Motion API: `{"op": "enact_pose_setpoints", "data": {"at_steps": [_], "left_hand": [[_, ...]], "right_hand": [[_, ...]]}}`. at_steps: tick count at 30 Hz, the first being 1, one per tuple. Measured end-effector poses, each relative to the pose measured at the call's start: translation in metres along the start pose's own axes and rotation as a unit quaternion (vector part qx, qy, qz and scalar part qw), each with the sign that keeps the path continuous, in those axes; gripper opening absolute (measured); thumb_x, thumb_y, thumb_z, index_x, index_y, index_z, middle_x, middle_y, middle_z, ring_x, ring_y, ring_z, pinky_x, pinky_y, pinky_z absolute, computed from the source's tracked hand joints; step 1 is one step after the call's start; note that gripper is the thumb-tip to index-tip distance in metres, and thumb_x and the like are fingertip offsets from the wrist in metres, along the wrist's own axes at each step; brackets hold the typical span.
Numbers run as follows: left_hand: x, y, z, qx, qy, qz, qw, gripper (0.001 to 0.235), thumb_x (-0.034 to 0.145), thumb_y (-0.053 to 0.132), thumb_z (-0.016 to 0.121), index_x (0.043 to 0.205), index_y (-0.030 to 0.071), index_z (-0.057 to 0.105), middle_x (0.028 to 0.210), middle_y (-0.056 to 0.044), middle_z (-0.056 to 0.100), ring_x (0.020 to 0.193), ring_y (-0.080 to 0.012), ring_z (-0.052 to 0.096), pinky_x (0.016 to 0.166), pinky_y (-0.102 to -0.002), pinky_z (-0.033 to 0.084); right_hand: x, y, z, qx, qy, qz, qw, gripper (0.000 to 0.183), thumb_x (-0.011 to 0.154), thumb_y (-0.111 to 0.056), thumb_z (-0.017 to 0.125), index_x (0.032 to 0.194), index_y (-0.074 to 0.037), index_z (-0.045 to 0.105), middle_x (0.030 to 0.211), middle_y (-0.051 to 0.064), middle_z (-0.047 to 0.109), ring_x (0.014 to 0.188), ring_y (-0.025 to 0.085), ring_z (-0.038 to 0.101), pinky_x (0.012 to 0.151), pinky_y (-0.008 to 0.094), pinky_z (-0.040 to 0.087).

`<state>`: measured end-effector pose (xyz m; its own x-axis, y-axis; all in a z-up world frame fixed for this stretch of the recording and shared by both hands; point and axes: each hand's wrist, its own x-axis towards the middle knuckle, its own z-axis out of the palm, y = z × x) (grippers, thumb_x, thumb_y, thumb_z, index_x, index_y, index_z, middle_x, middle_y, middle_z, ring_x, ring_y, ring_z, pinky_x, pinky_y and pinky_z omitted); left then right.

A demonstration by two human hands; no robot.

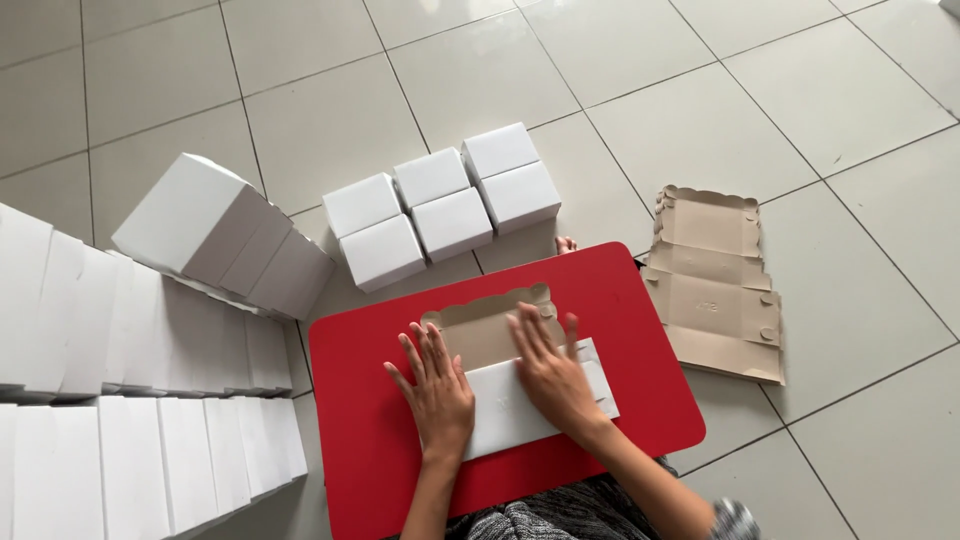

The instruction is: The person assembles small white cardboard boxes by folding flat pieces and inserting them into a red lap desk workspace. The person repeatedly folds the flaps, forms the box shape, and places the finished boxes into a stack on the floor.

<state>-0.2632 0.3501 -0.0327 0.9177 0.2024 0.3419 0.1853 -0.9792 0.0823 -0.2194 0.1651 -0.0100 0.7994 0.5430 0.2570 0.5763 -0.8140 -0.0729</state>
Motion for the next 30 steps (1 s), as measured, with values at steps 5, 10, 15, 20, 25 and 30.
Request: {"op": "enact_pose_setpoints", "data": {"at_steps": [5, 10, 15, 20, 25, 30], "left_hand": [[-0.001, -0.001, -0.003, -0.002, 0.011, 0.003, 1.000, 0.070, 0.105, 0.032, 0.037, 0.165, 0.006, 0.011, 0.173, -0.016, 0.009, 0.160, -0.0356, 0.004, 0.125, -0.062, 0.004], [-0.001, 0.001, 0.001, 0.024, 0.026, 0.001, 0.999, 0.072, 0.104, 0.032, 0.040, 0.165, 0.007, 0.012, 0.171, -0.022, 0.012, 0.160, -0.0384, 0.007, 0.124, -0.065, 0.007], [0.013, 0.014, -0.015, 0.071, -0.007, 0.067, 0.995, 0.088, 0.088, -0.003, 0.042, 0.166, 0.008, 0.004, 0.172, -0.018, -0.006, 0.159, -0.0346, -0.011, 0.119, -0.069, -0.009], [0.019, 0.014, 0.013, 0.007, 0.005, 0.176, 0.984, 0.071, 0.095, 0.014, 0.027, 0.163, 0.005, 0.007, 0.173, -0.012, 0.001, 0.161, -0.0242, -0.005, 0.127, -0.057, -0.008], [0.013, -0.021, 0.027, 0.040, -0.021, 0.103, 0.994, 0.069, 0.109, 0.045, 0.021, 0.163, 0.004, 0.008, 0.173, -0.013, -0.001, 0.161, -0.0229, -0.003, 0.127, -0.049, -0.004], [0.013, 0.010, 0.010, 0.044, 0.000, 0.097, 0.994, 0.071, 0.106, 0.045, 0.021, 0.161, 0.003, 0.004, 0.172, -0.016, -0.007, 0.160, -0.0265, -0.010, 0.124, -0.059, -0.009]], "right_hand": [[0.066, -0.001, 0.028, -0.066, 0.058, -0.033, 0.996, 0.092, 0.099, -0.066, 0.046, 0.164, -0.007, 0.019, 0.171, 0.019, 0.008, 0.160, 0.028, 0.002, 0.122, 0.067, -0.004], [0.082, 0.000, 0.032, 0.011, 0.021, 0.002, 1.000, 0.073, 0.080, -0.071, 0.068, 0.126, -0.015, 0.056, 0.168, 0.024, 0.018, 0.158, 0.032, 0.010, 0.116, 0.077, -0.003], [0.048, -0.025, 0.007, 0.062, 0.039, -0.028, 0.997, 0.053, 0.097, -0.041, 0.057, 0.136, -0.005, 0.054, 0.156, 0.017, 0.047, 0.149, 0.028, 0.038, 0.121, 0.068, -0.004], [0.023, -0.023, 0.009, 0.084, 0.003, -0.028, 0.996, 0.063, 0.103, -0.023, 0.041, 0.160, -0.005, 0.024, 0.165, 0.012, 0.029, 0.155, 0.021, 0.022, 0.123, 0.059, -0.011], [0.005, 0.018, 0.002, 0.053, -0.022, 0.055, 0.997, 0.055, 0.110, -0.039, 0.021, 0.161, -0.018, 0.027, 0.166, 0.005, 0.026, 0.154, 0.018, 0.019, 0.120, 0.061, -0.016], [0.013, -0.012, -0.004, 0.056, -0.057, 0.064, 0.995, 0.060, 0.110, -0.043, 0.010, 0.158, -0.010, 0.025, 0.165, 0.008, 0.025, 0.154, 0.019, 0.018, 0.118, 0.061, -0.023]]}}
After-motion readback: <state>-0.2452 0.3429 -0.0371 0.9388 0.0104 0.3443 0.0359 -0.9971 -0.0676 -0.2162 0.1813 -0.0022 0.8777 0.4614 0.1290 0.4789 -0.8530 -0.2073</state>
